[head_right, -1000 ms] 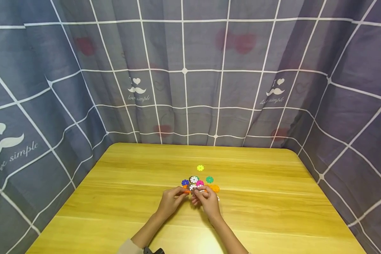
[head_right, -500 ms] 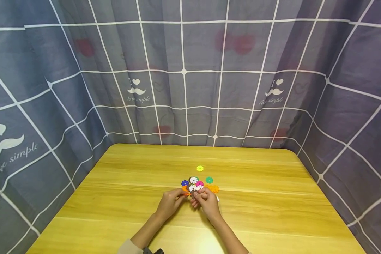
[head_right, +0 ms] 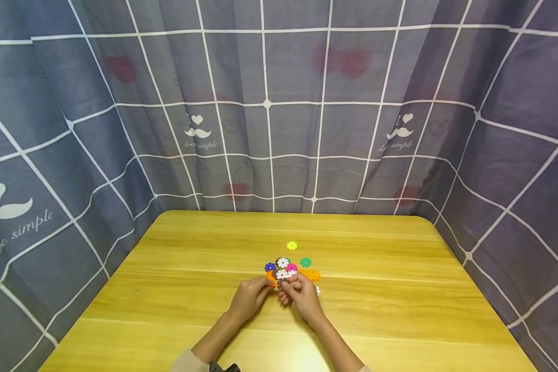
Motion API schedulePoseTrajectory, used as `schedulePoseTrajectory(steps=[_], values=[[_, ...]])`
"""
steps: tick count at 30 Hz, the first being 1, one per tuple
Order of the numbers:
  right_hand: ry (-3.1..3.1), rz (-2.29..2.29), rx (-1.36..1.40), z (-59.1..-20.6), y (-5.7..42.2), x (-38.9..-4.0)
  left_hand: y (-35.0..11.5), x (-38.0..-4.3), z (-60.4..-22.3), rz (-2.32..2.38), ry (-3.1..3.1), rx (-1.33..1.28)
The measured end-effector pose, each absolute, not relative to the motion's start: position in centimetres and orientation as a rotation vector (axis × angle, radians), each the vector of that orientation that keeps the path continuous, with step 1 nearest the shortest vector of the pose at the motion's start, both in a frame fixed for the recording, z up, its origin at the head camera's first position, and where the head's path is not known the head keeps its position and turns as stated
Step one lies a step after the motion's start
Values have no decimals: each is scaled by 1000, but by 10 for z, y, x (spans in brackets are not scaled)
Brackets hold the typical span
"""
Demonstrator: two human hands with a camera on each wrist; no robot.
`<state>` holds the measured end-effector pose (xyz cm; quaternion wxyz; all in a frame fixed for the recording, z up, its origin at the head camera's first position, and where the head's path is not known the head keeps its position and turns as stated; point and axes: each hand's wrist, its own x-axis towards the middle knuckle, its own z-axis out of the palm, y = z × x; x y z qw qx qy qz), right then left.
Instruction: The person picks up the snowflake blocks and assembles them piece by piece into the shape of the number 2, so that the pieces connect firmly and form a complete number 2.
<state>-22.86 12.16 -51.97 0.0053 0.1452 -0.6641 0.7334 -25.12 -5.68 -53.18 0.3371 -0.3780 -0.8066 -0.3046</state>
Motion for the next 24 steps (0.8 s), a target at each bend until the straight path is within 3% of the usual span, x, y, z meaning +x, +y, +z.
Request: schedulePoseTrajectory(steps=[24], values=[[-2047,2264,412,-535,122,-235,-53,-250,-531,-900,-2106,-915]])
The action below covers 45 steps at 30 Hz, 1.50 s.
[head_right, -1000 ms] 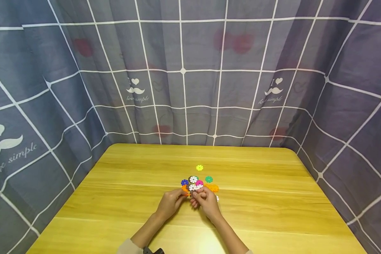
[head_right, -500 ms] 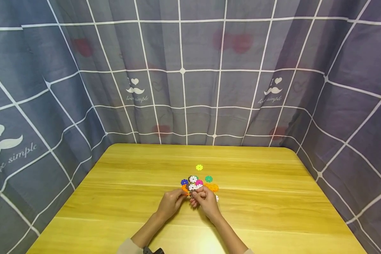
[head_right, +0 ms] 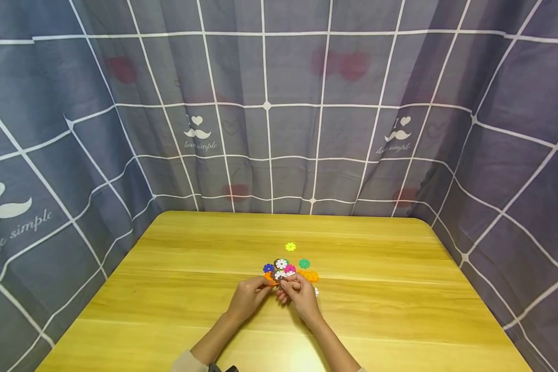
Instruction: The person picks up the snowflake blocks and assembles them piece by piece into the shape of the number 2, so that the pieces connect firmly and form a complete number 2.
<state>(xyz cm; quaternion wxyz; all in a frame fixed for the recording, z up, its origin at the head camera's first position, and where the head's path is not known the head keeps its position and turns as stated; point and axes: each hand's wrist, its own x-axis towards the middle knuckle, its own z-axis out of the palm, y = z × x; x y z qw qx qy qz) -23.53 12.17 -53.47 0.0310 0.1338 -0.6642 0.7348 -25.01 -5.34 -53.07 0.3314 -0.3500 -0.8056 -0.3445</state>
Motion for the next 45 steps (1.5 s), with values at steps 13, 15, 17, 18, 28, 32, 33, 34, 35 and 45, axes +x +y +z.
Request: schedulePoseTrajectory(steps=[13,15,17,18,28,32,33,34,35,45], values=[[-2063,2252,307,-516,119,-227,-51,-249,-526,-1691,-2183,-856],[-2100,2201,337,-511,119,-223,-51,-245,-519,-1752,-2198,-839],[-2128,2152,354,-509,119,-221,-50,-241,-512,-1803,-2213,-822],[-2138,2115,359,-510,121,-221,-50,-239,-508,-1825,-2219,-818],[-2318,1146,252,-536,175,-252,-53,-238,-503,-2105,-2166,-719],[-2466,953,266,-538,184,-254,-55,-240,-502,-2170,-2138,-688],[-2478,930,261,-538,184,-254,-55,-240,-503,-2200,-2120,-686],[-2484,917,259,-539,184,-254,-55,-241,-503,-2235,-2103,-682],[-2485,911,252,-539,183,-254,-55,-242,-502,-2274,-2092,-669],[-2298,1241,318,-538,178,-254,-56,-241,-499,-2322,-2155,-512]])
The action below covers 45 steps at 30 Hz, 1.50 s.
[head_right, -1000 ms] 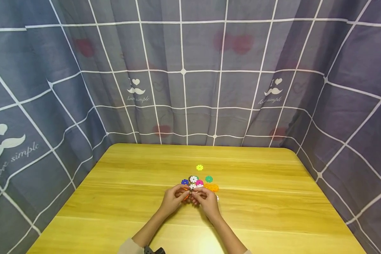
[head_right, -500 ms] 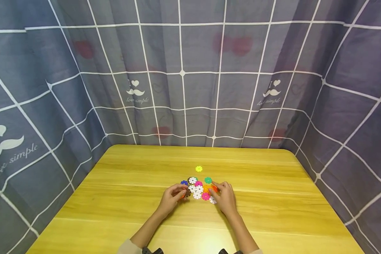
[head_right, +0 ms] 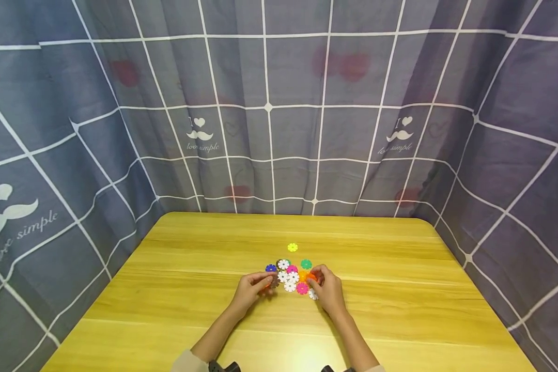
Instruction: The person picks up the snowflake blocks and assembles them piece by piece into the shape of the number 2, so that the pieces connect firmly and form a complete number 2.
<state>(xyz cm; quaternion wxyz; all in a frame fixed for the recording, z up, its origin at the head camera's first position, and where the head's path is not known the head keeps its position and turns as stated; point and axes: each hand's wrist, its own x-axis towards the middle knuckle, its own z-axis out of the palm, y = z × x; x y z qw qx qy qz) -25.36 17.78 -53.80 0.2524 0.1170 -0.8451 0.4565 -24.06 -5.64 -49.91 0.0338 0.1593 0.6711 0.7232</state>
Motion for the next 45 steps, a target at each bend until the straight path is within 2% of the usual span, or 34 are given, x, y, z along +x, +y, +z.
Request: schedulePoseTrajectory(steps=[10,16,22,28,37,45], values=[[-2046,1701,594,-517,133,-226,-56,-239,-499,2270,1985,462],[-2076,1725,552,-504,118,-212,-57,-245,-507,2282,1934,485],[-2063,1651,566,-510,118,-215,-57,-253,-521,2264,1938,491],[-2006,1390,720,-532,124,-229,-59,-253,-523,2223,1917,552],[-1949,1104,884,-534,126,-232,-61,-251,-521,2198,1879,554],[-1958,1276,795,-527,123,-227,-59,-250,-521,2216,1848,531]])
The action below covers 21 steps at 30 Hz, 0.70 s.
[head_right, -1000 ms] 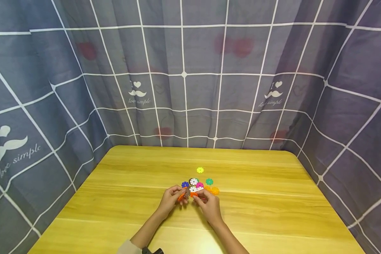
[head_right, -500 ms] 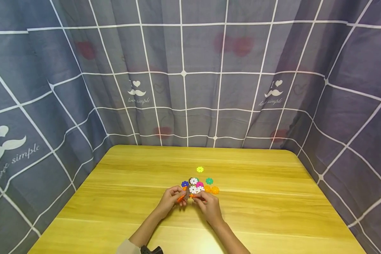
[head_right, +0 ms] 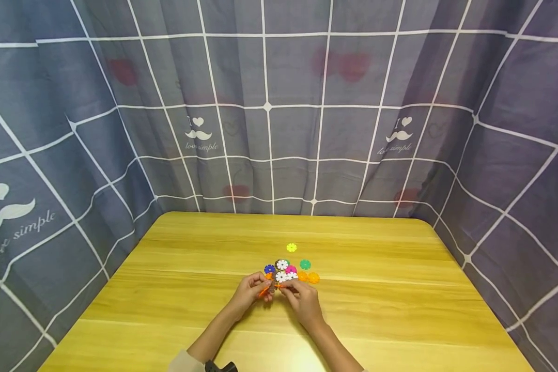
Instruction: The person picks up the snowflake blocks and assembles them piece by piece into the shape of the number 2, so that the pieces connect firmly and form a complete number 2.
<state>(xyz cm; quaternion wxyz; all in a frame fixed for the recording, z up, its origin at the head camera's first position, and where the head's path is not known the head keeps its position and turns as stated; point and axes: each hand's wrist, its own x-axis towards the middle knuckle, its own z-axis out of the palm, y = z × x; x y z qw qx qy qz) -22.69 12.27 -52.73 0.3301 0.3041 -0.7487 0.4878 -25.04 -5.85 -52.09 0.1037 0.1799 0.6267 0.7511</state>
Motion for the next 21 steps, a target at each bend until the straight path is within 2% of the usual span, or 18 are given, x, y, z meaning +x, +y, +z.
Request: schedulePoseTrajectory(steps=[5,16,21], values=[[-1946,1431,685,-512,120,-217,-58,-252,-522,2266,1736,494],[-1940,1227,842,-537,130,-236,-55,-252,-520,2036,2007,599],[-2100,1193,601,-540,139,-244,-57,-244,-507,2073,1993,550]])
